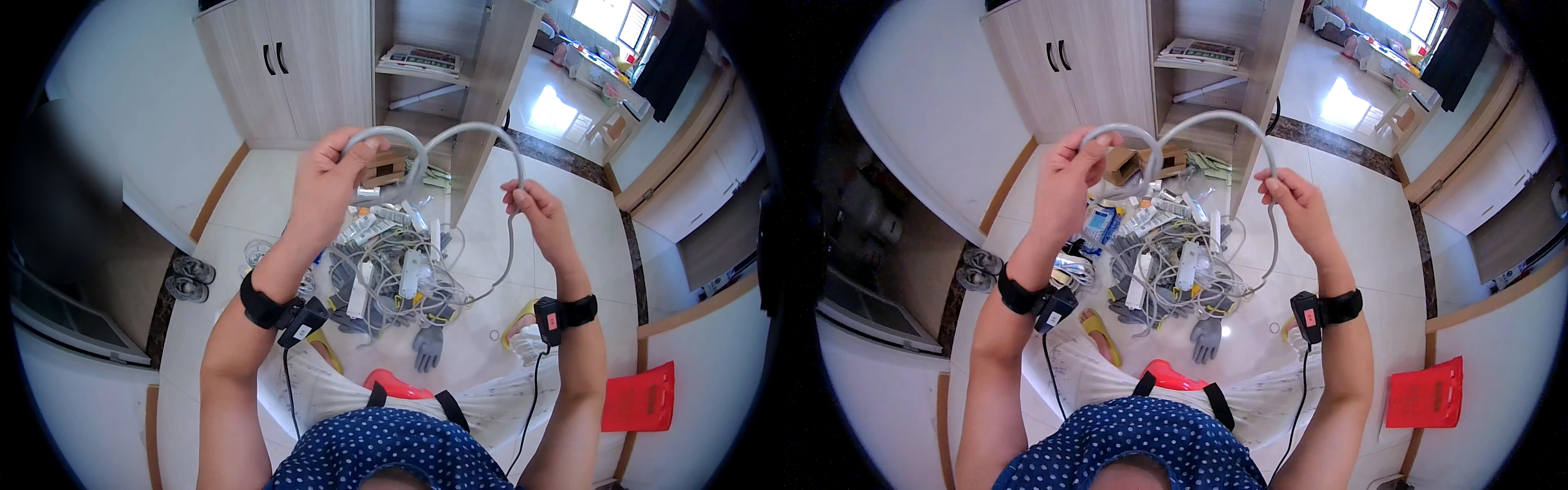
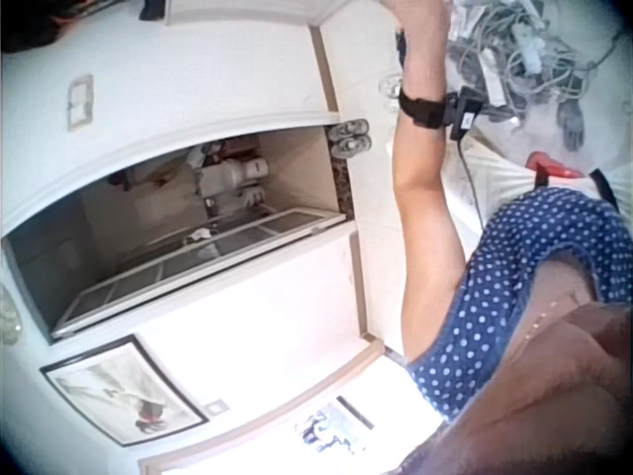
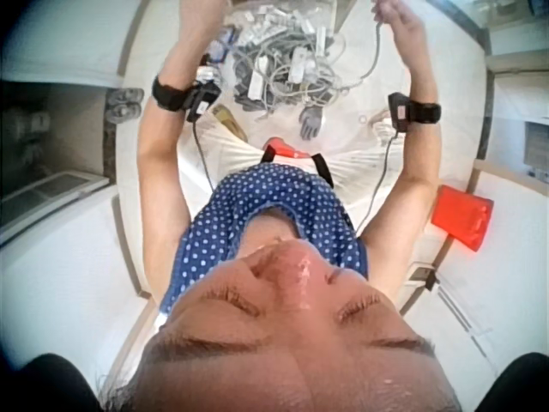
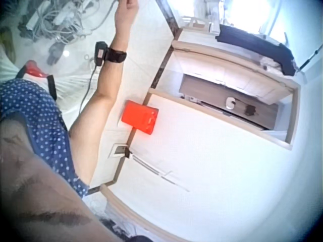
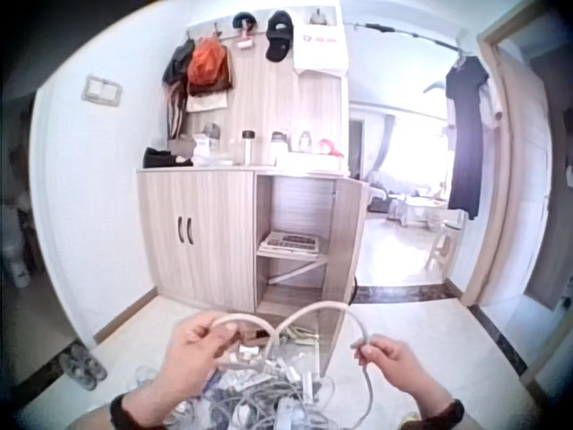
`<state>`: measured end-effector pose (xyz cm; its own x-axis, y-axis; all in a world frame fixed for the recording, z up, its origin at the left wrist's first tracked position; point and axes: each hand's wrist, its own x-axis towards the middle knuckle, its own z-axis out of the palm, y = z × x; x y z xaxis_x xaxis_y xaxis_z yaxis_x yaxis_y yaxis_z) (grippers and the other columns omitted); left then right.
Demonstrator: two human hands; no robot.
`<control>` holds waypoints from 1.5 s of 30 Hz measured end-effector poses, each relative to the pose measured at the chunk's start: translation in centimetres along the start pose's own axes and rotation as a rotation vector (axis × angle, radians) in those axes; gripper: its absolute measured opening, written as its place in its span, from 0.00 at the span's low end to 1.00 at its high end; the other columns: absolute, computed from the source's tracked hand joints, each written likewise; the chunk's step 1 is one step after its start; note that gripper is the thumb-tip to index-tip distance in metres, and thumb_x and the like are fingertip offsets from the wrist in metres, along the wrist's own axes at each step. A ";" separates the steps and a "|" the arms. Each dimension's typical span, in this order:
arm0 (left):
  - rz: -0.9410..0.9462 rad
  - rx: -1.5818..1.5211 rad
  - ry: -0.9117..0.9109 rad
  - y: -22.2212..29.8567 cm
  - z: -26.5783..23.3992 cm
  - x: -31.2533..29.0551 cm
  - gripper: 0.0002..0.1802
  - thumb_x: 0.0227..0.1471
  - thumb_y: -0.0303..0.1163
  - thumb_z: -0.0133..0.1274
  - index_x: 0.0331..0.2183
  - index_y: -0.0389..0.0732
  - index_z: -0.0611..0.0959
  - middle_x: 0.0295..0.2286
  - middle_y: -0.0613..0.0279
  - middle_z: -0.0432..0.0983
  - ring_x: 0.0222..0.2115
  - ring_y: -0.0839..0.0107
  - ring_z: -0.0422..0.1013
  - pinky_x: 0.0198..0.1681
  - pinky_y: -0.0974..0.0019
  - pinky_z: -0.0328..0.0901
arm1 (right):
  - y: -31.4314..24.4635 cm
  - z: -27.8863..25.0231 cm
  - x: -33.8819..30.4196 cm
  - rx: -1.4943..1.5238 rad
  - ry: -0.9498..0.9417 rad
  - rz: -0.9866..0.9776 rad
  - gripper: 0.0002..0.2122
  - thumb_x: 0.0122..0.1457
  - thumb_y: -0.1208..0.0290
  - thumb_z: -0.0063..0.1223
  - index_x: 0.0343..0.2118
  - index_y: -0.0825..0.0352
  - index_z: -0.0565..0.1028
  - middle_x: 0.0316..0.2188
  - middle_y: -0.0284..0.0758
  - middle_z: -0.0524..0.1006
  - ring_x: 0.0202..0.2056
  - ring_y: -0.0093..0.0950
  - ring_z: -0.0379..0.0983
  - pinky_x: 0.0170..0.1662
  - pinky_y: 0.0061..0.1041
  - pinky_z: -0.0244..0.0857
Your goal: The person sorts through a pile of cables and power strips, picking up individual strips to untangle their cords.
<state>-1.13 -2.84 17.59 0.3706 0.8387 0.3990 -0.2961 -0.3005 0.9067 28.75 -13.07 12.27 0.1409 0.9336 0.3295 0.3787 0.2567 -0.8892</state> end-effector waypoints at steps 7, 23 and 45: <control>0.065 0.055 -0.094 2.6 -0.1 -1.3 0.07 0.55 0.28 0.53 0.33 0.37 0.83 0.21 0.75 0.70 0.21 0.88 0.56 0.23 0.79 0.50 | 7.8 1.5 -2.8 -0.455 0.008 -0.112 0.08 0.61 0.70 0.51 0.37 0.68 0.78 0.29 0.35 0.78 0.31 0.23 0.71 0.37 0.24 0.66; 0.141 0.398 -0.382 6.7 0.2 -2.6 0.04 0.50 0.24 0.55 0.30 0.35 0.82 0.22 0.69 0.73 0.21 0.85 0.64 0.22 0.76 0.57 | -5.2 2.5 -3.5 0.673 -0.771 0.217 0.33 0.62 0.50 0.47 0.63 0.67 0.56 0.53 0.47 0.69 0.49 0.34 0.73 0.52 0.30 0.67; -0.341 0.352 -0.669 7.6 -3.0 -6.6 0.22 0.62 0.45 0.44 0.36 0.36 0.83 0.26 0.67 0.75 0.30 0.79 0.69 0.38 0.72 0.64 | -11.5 5.7 -2.4 0.405 -0.285 0.147 0.13 0.67 0.63 0.42 0.45 0.66 0.74 0.19 0.23 0.68 0.19 0.11 0.53 0.23 0.12 0.48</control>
<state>-8.44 -9.28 21.47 0.8684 0.4958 -0.0087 0.1787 -0.2967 0.9381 18.85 -16.82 19.88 -0.1098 0.9837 0.1425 -0.0194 0.1412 -0.9898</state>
